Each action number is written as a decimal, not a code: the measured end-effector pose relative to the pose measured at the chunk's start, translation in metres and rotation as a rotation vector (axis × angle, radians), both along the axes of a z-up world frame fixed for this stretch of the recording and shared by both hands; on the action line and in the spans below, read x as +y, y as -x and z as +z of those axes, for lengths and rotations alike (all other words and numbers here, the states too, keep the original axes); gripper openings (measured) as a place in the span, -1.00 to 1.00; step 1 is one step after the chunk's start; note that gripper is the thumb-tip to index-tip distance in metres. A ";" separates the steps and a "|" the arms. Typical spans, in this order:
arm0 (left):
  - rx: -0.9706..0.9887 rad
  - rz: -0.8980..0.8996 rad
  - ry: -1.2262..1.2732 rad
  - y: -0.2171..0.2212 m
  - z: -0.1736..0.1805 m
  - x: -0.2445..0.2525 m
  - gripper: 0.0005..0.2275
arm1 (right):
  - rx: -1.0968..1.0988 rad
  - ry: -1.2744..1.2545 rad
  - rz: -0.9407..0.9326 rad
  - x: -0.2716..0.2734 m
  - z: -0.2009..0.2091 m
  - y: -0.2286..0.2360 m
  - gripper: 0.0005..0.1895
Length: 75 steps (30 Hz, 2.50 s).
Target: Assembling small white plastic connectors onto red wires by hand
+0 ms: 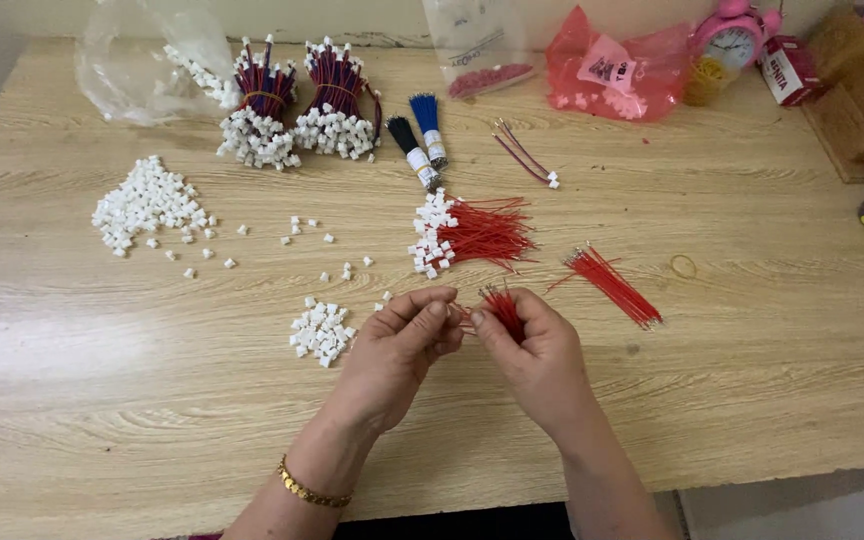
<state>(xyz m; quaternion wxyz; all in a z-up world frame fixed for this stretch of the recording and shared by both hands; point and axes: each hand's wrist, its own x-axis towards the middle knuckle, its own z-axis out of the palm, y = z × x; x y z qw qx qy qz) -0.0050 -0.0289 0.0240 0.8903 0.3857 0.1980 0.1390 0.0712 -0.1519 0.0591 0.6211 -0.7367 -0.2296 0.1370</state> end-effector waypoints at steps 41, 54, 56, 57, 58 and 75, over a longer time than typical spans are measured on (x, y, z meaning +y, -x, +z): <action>0.021 0.035 -0.324 0.000 -0.019 0.007 -0.86 | -0.278 0.348 0.022 0.001 0.031 0.007 -0.88; 0.031 0.016 -0.227 -0.006 -0.024 -0.004 -0.84 | -0.252 0.317 0.065 -0.004 0.026 0.005 -0.92; 0.038 0.017 -0.256 -0.006 -0.024 -0.001 -0.84 | -0.240 0.302 0.065 -0.001 0.022 0.004 -0.89; 0.042 0.020 -0.287 -0.006 -0.024 0.001 -0.85 | -0.231 0.285 0.066 0.001 0.020 0.003 -0.87; 0.040 0.016 -0.289 -0.006 -0.026 0.001 -0.85 | -0.232 0.284 0.061 0.001 0.017 0.001 -0.87; 0.381 0.076 -1.793 0.009 -0.013 0.100 -0.83 | -0.330 0.290 0.104 -0.011 0.012 -0.014 -0.75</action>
